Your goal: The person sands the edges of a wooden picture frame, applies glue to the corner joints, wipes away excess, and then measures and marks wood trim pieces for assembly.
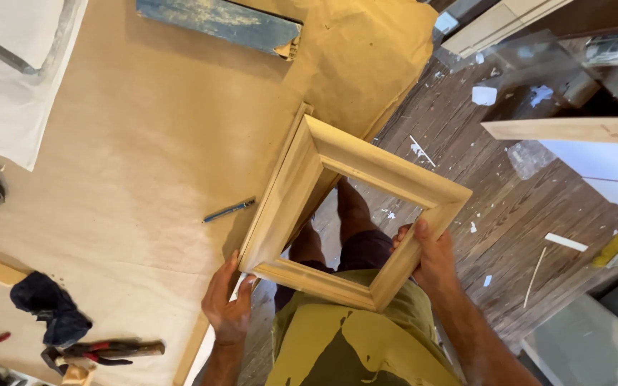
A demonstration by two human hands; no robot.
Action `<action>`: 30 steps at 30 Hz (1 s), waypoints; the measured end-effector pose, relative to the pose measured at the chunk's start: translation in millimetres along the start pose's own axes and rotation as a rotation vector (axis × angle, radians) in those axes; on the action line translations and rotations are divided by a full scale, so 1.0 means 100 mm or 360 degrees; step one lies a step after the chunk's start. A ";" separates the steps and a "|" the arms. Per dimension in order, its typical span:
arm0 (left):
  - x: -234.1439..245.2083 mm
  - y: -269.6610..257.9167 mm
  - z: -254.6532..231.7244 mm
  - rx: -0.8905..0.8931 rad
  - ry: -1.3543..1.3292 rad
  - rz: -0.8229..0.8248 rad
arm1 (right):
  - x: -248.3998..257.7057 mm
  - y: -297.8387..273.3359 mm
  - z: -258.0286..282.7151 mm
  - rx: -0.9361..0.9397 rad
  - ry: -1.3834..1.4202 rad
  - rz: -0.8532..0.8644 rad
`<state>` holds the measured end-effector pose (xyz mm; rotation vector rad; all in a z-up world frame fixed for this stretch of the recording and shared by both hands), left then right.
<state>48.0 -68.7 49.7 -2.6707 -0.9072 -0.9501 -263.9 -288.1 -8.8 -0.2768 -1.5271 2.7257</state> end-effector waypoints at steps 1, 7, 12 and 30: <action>-0.01 0.00 0.00 -0.0023 -0.0037 0.0000 | -0.03 -0.03 0.05 0.0005 -0.0044 -0.0019; 0.00 -0.01 0.01 -0.0068 -0.0071 -0.0023 | -0.02 -0.02 0.05 0.0010 -0.0068 0.0001; 0.02 0.01 -0.04 -0.0110 -0.0080 -0.0055 | -0.01 -0.02 0.04 -0.0024 -0.0041 -0.0047; 0.06 -0.11 0.16 0.0117 0.0196 -0.0163 | -1.35 0.31 1.63 0.0025 -0.2253 0.0414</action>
Point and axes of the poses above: each hand's wrist, its own y-axis towards the middle knuckle, its own x-axis out of the back of the hand, z = x × y, the point moved 6 cm from there along y, towards the middle knuckle, and after that the axes turned 4 degrees about -x, right-handed, at the moved point
